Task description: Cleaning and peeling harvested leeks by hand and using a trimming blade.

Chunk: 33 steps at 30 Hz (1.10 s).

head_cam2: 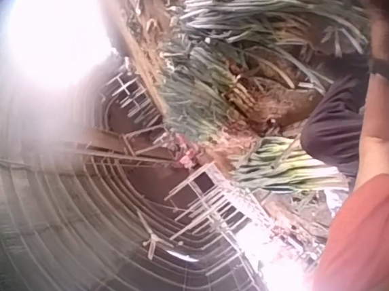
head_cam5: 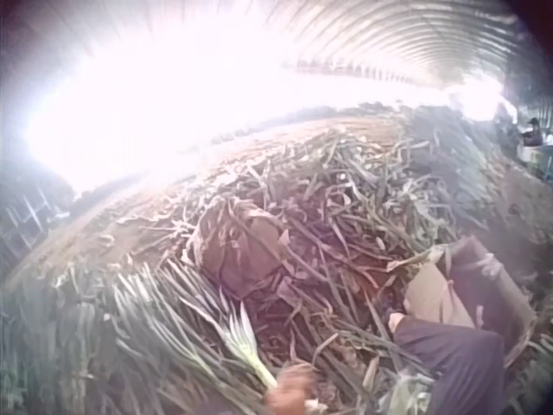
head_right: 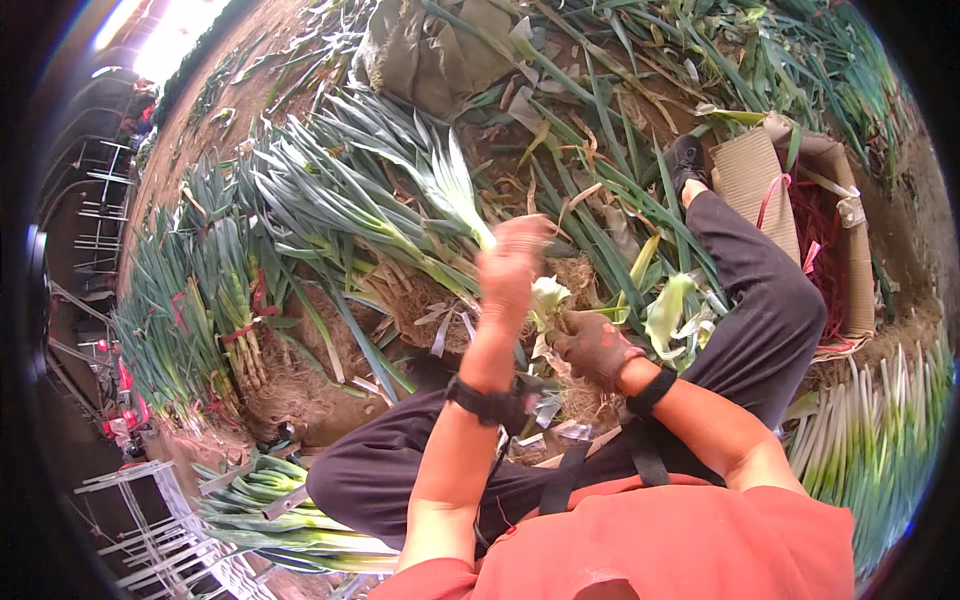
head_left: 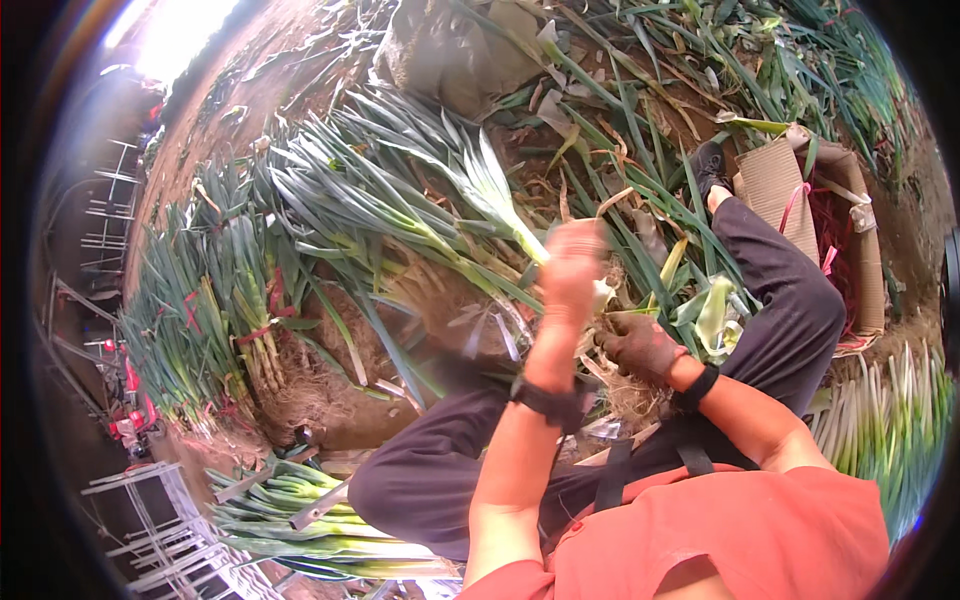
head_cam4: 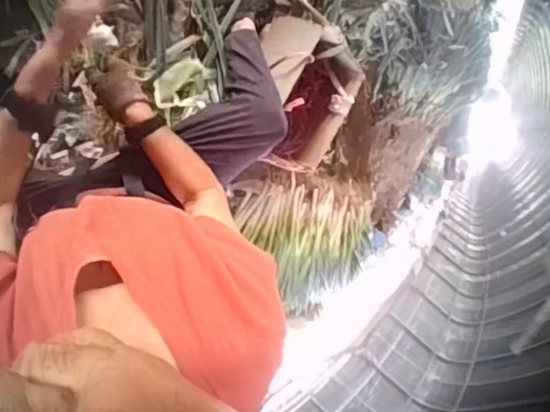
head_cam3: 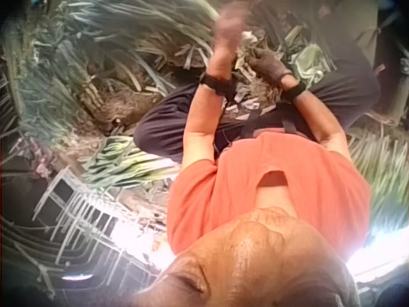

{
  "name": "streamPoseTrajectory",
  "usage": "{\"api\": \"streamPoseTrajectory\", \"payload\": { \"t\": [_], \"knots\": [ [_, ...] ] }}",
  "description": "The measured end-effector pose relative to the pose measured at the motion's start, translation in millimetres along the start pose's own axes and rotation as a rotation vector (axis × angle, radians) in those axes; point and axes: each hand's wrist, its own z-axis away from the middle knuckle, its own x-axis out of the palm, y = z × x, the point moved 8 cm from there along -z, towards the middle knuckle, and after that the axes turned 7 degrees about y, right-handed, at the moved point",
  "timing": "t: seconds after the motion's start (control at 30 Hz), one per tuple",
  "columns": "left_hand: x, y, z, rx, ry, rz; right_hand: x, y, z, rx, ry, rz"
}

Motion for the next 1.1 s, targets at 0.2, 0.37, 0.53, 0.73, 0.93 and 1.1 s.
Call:
{"api": "streamPoseTrajectory", "payload": {
  "t": [0.2, 0.37, 0.53, 0.73, 0.93, 1.1],
  "knots": [
    [-116, -113, -36, -0.333, 0.459, -0.216, 11, -32, 23, -0.082, -0.041, 0.046],
    [-90, -127, -44, -0.475, 0.429, 0.023, 12, -27, 23, -0.064, -0.024, 0.118],
    [-106, -143, -45, -0.369, 0.513, 0.085, 16, -22, 19, -0.179, -0.004, 0.064],
    [-117, -179, -45, -0.509, 0.575, 0.448, 19, -29, 23, 0.051, -0.173, -0.199],
    [-77, -216, 4, -1.009, 0.239, 0.303, 10, -24, 20, 0.123, -0.14, -0.242],
    [-3, -234, 88, -0.332, -0.731, -0.666, -8, -25, 9, 0.107, -0.076, -0.209]
  ]
}}
